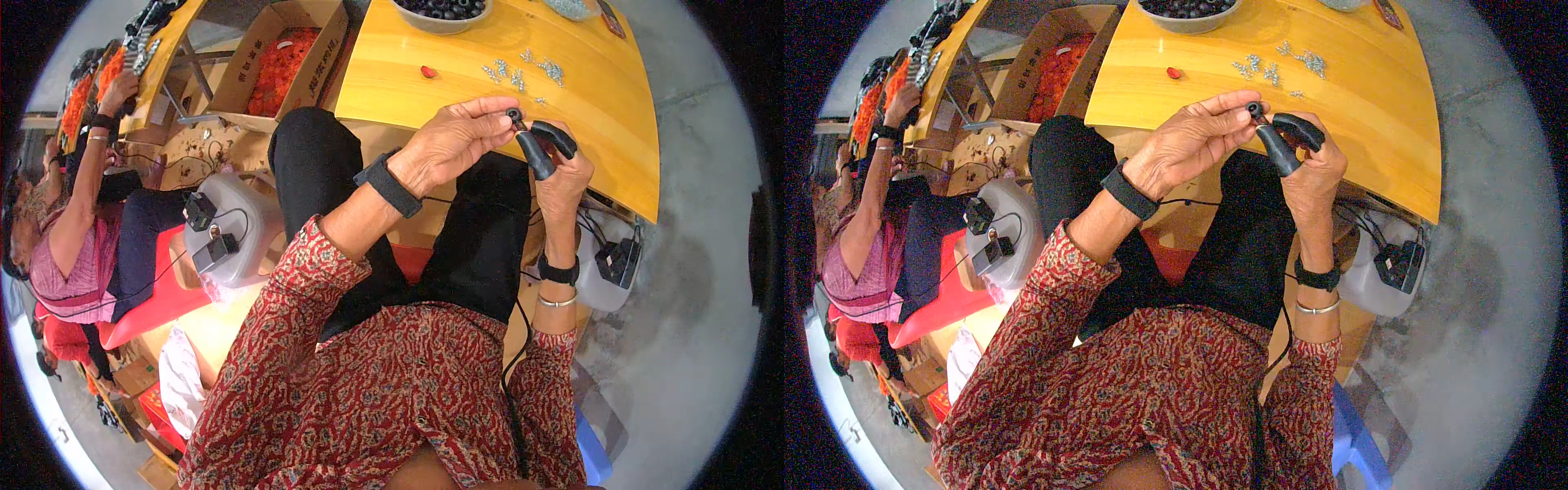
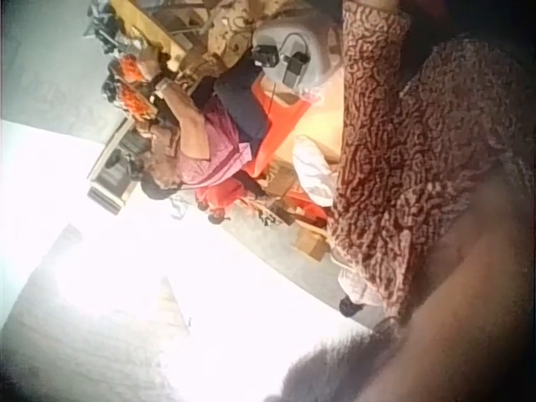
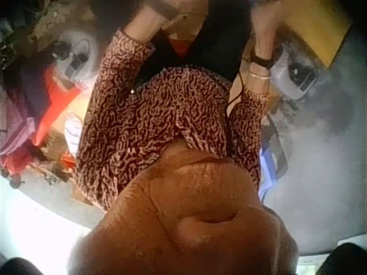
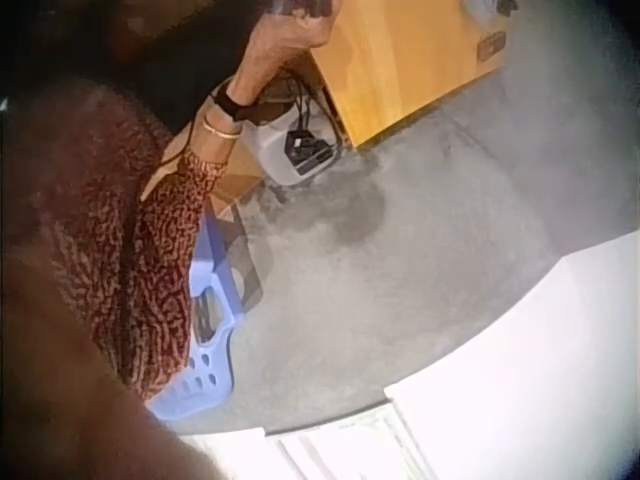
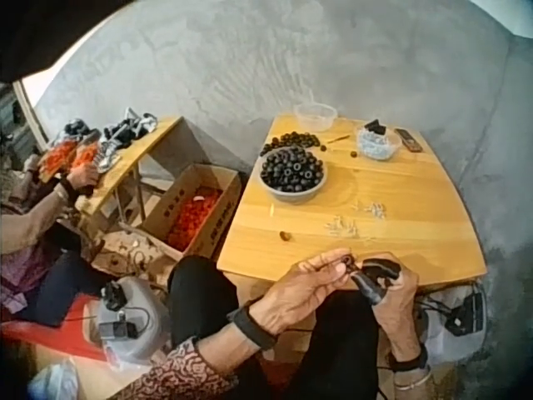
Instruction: The person assembles small silver pins into black rubber components by hand at a work table.
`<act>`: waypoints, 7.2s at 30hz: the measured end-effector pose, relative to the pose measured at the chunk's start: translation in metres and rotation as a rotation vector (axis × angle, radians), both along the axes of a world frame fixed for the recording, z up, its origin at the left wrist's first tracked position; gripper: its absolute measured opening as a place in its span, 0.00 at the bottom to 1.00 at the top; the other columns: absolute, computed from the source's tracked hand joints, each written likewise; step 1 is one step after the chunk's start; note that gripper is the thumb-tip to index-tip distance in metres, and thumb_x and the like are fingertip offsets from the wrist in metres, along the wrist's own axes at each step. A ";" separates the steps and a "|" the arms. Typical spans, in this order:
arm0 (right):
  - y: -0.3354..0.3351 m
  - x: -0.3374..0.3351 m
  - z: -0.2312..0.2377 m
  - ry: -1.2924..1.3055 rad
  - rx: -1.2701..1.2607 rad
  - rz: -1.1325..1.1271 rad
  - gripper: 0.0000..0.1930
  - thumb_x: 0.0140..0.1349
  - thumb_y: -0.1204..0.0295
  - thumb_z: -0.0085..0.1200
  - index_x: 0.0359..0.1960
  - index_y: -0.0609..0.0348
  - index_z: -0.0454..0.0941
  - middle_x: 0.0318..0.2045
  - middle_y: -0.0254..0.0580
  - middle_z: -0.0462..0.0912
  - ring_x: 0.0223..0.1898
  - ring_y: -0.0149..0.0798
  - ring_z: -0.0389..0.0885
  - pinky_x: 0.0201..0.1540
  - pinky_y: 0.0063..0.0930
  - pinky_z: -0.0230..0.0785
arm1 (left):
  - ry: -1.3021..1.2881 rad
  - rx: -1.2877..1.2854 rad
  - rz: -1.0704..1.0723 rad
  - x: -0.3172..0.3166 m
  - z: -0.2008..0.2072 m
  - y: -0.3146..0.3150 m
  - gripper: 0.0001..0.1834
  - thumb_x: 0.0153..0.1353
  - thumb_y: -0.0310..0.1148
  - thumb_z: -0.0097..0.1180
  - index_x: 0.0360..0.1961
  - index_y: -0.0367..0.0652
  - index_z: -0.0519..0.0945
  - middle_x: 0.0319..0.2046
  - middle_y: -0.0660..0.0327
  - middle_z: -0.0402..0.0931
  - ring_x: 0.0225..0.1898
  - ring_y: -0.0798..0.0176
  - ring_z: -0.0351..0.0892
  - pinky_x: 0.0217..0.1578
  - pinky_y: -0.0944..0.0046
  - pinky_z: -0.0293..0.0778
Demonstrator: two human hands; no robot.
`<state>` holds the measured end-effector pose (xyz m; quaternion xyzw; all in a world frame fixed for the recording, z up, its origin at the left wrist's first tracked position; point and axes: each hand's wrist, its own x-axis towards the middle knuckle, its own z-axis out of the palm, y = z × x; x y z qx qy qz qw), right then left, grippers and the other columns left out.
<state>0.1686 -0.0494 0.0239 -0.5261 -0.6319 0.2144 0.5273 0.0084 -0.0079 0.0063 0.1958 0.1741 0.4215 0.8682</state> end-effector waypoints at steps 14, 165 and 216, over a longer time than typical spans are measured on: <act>0.002 -0.003 0.000 -0.028 0.047 -0.033 0.08 0.50 0.80 0.61 0.34 0.61 0.79 0.28 0.31 0.79 0.29 0.24 0.74 0.32 0.16 0.64 | 0.064 0.034 0.019 -0.002 0.008 -0.002 0.15 0.61 0.21 0.49 0.50 0.33 0.72 0.43 0.50 0.76 0.46 0.61 0.77 0.47 0.68 0.76; -0.036 0.006 0.031 -0.268 0.245 0.144 0.10 0.46 0.73 0.63 0.30 0.64 0.78 0.28 0.42 0.78 0.31 0.40 0.77 0.33 0.27 0.70 | 0.328 0.684 -0.119 0.007 0.028 -0.039 0.32 0.49 0.20 0.62 0.58 0.43 0.69 0.43 0.60 0.78 0.45 0.73 0.74 0.50 0.71 0.69; 0.074 0.108 0.052 -0.217 -0.041 -0.095 0.11 0.55 0.79 0.56 0.41 0.64 0.78 0.37 0.39 0.81 0.37 0.28 0.78 0.40 0.21 0.69 | 0.273 0.423 -0.192 0.002 0.010 -0.005 0.15 0.63 0.31 0.50 0.51 0.41 0.74 0.43 0.59 0.78 0.41 0.68 0.78 0.42 0.67 0.75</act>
